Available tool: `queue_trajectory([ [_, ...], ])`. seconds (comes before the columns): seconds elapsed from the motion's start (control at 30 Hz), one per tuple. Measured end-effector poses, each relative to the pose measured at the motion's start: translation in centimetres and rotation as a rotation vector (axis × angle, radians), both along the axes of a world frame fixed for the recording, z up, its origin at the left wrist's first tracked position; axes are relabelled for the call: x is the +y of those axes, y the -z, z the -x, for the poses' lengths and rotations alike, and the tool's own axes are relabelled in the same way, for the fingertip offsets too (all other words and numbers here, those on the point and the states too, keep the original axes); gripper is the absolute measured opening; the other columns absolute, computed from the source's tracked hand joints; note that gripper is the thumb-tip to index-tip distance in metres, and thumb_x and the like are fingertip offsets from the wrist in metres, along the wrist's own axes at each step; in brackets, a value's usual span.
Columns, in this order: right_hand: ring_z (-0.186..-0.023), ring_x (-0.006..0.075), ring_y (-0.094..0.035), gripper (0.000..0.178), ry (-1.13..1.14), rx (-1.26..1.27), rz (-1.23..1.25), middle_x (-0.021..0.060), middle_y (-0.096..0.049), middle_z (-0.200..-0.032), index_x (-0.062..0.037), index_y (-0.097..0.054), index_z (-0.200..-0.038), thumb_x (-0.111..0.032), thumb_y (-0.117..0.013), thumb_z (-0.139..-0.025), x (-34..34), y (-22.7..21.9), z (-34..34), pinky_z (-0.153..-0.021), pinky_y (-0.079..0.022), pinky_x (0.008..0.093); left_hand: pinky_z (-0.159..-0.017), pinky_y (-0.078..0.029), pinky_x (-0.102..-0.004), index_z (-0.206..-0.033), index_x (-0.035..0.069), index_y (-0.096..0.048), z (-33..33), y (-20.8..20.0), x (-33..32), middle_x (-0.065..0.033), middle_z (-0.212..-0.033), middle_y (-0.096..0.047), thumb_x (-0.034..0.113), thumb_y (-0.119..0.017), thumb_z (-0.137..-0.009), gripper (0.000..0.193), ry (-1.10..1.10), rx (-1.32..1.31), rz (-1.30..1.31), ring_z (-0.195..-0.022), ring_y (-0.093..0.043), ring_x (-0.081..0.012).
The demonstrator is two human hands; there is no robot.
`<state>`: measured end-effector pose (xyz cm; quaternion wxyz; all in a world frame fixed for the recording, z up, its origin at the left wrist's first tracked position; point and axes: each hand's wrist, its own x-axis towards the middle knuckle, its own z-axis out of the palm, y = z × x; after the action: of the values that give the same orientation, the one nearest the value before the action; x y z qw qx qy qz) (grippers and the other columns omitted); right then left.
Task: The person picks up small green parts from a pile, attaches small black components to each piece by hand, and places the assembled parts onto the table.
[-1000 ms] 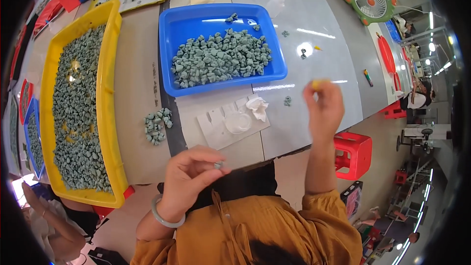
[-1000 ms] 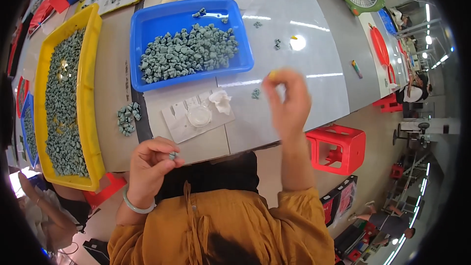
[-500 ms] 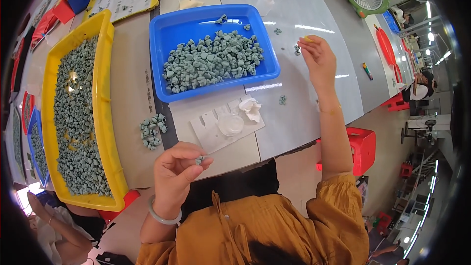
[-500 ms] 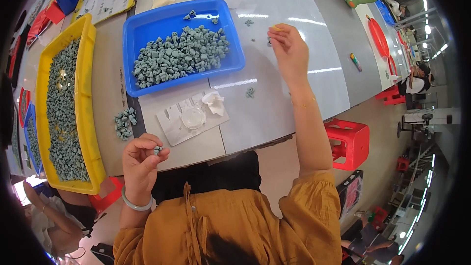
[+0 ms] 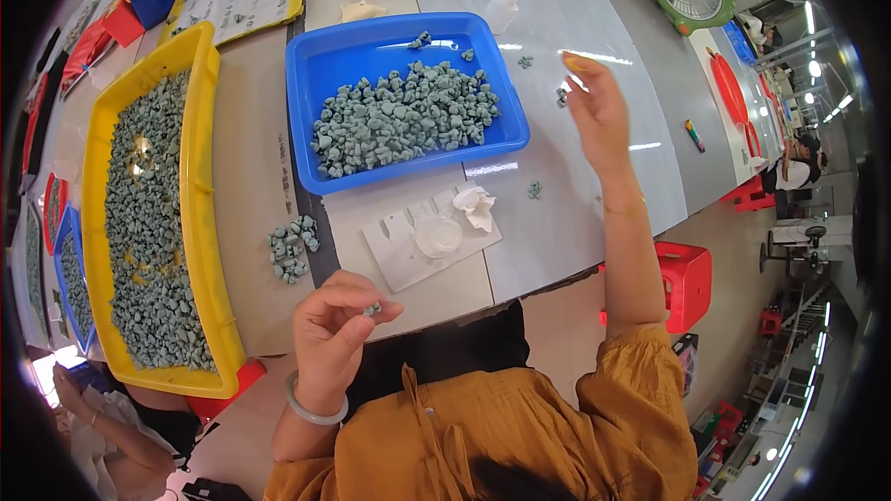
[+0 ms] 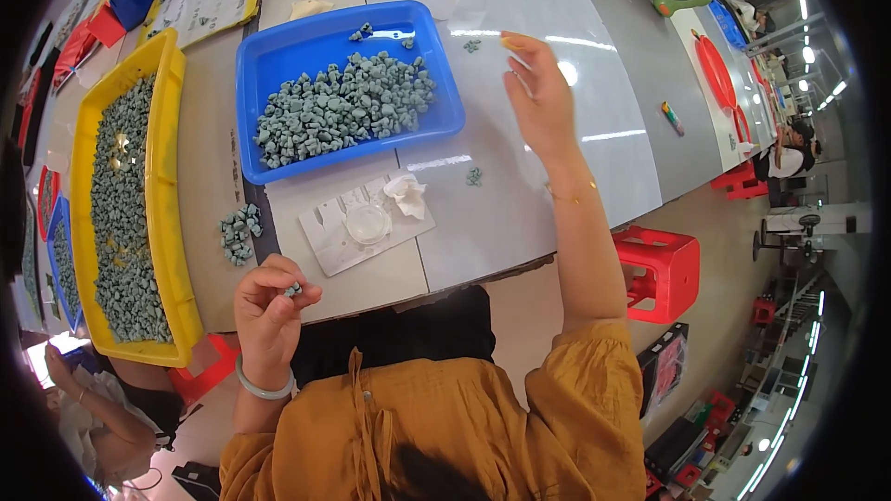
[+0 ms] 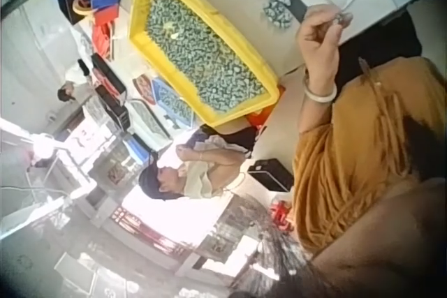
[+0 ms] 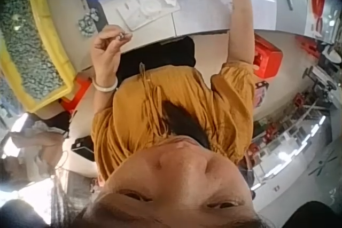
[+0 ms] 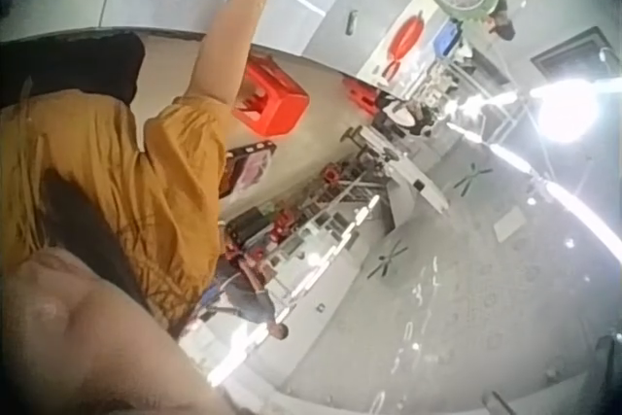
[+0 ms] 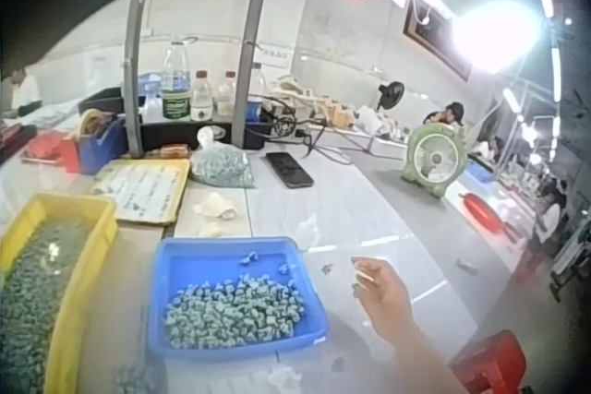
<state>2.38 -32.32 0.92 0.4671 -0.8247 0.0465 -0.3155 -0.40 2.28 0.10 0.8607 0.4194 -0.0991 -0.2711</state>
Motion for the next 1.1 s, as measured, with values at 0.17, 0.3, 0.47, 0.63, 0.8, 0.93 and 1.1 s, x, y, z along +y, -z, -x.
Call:
queue_trajectory([
  [0.17, -0.091, 0.0142, -0.057, 0.023, -0.093, 0.417, -0.044, 0.0061, -0.057, -0.096, -0.0006, -0.053, -0.097, 0.007, -0.052, -0.076, 1.1, -2.0, 5.4, -0.08, -0.046, 0.0269, -0.079, -0.052, -0.0355, -0.091, 0.001, -0.058, -0.3, 0.2, 0.1, -0.0083, -0.091, -0.049, 0.006, -0.062, -0.078, 0.014, 0.032, 0.025, 0.017, -0.082, -0.057, -0.0177],
  [0.3, -0.083, 0.0146, -0.06, 0.021, -0.103, 0.554, -0.032, 0.0069, -0.059, -0.087, -0.0004, -0.055, -0.09, 0.009, -0.057, -0.071, 3.4, -1.5, 7.3, -0.074, -0.047, 0.026, -0.079, -0.052, -0.0353, -0.089, 0.001, -0.057, -0.4, 0.1, 0.1, -0.0083, -0.091, -0.049, 0.005, -0.062, -0.078, 0.013, 0.043, 0.023, 0.02, -0.083, -0.057, -0.0174],
  [0.47, -0.077, 0.0148, -0.061, 0.024, -0.045, 0.465, 0.075, 0.0077, -0.061, -0.081, 0.0002, -0.055, -0.092, 0.01, -0.059, -0.07, 4.7, -0.6, 7.3, -0.071, -0.048, 0.0254, -0.079, -0.052, -0.0352, -0.088, 0.001, -0.056, -0.5, 0.0, 0.0, -0.0088, -0.091, -0.05, 0.003, -0.061, -0.078, 0.011, 0.037, 0.025, 0.018, -0.082, -0.057, -0.0174],
  [0.63, -0.074, 0.015, -0.062, 0.025, 0.006, 0.45, 0.099, 0.0077, -0.063, -0.077, 0.0005, -0.055, -0.094, 0.009, -0.06, -0.07, 5.1, -0.7, 7.1, -0.068, -0.048, 0.0248, -0.075, -0.053, -0.0321, -0.088, 0.002, -0.054, -0.4, 0.0, -0.2, -0.0095, -0.09, -0.049, 0.007, -0.062, -0.078, 0.014, 0.042, 0.012, 0.006, -0.08, -0.058, -0.0169],
  [0.8, -0.071, 0.0135, -0.061, 0.026, 0.051, 0.45, 0.221, 0.0086, -0.063, -0.076, 0.0006, -0.054, -0.095, 0.008, -0.06, -0.07, 5.3, -0.8, 6.9, -0.067, -0.048, 0.0237, -0.073, -0.054, -0.0296, -0.087, 0.002, -0.053, -0.3, 0.0, -0.2, -0.0099, -0.09, -0.048, 0.011, -0.064, -0.077, 0.017, 0.028, 0.006, 0.0, -0.077, -0.058, -0.0169],
  [0.93, -0.069, 0.0117, -0.059, 0.026, 0.061, 0.419, 0.14, 0.0077, -0.062, -0.076, 0.0012, -0.054, -0.095, 0.009, -0.059, -0.071, 5.4, -0.1, 7.0, -0.068, -0.047, 0.023, -0.075, -0.054, -0.0311, -0.084, 0.0, -0.056, -0.3, -0.1, -0.1, -0.0107, -0.091, -0.05, 0.003, -0.061, -0.077, 0.009, 0.043, -0.023, -0.016, -0.077, -0.059, -0.0171],
  [1.1, -0.069, 0.0104, -0.056, 0.027, 0.135, 0.305, 0.094, 0.006, -0.061, -0.076, 0.0026, -0.051, -0.096, 0.011, -0.059, -0.071, 6.5, 0.2, 7.3, -0.068, -0.046, 0.0225, -0.075, -0.053, -0.0315, -0.083, -0.002, -0.059, -0.1, -0.9, -0.5, -0.0114, -0.092, -0.051, -0.007, -0.056, -0.075, 0.009, 0.091, -0.056, -0.139, -0.079, -0.059, -0.0175],
])
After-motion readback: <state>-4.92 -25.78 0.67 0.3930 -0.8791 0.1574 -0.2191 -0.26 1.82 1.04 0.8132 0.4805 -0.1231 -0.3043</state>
